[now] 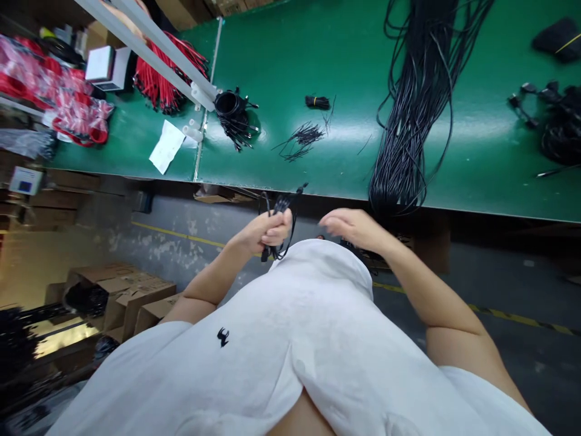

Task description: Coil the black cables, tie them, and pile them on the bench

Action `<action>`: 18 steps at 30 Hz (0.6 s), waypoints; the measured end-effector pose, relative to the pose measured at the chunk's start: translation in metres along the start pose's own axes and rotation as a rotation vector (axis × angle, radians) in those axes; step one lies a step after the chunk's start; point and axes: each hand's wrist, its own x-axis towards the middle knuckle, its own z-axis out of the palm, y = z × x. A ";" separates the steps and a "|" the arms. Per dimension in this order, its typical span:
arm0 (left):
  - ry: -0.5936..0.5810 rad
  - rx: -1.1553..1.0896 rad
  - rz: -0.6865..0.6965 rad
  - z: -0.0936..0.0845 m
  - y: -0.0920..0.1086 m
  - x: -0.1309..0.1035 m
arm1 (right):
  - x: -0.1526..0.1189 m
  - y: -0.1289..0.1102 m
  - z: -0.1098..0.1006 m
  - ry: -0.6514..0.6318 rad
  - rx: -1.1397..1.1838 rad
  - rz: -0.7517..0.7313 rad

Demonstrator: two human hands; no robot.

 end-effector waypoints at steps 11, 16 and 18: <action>-0.329 0.898 0.071 0.002 -0.029 0.046 | 0.007 -0.009 0.067 0.134 1.101 0.058; -0.639 0.952 0.066 0.013 -0.033 0.083 | -0.018 -0.009 0.053 0.336 1.022 0.020; -0.505 1.045 0.246 0.023 -0.033 0.098 | -0.030 -0.006 0.026 0.498 1.030 0.022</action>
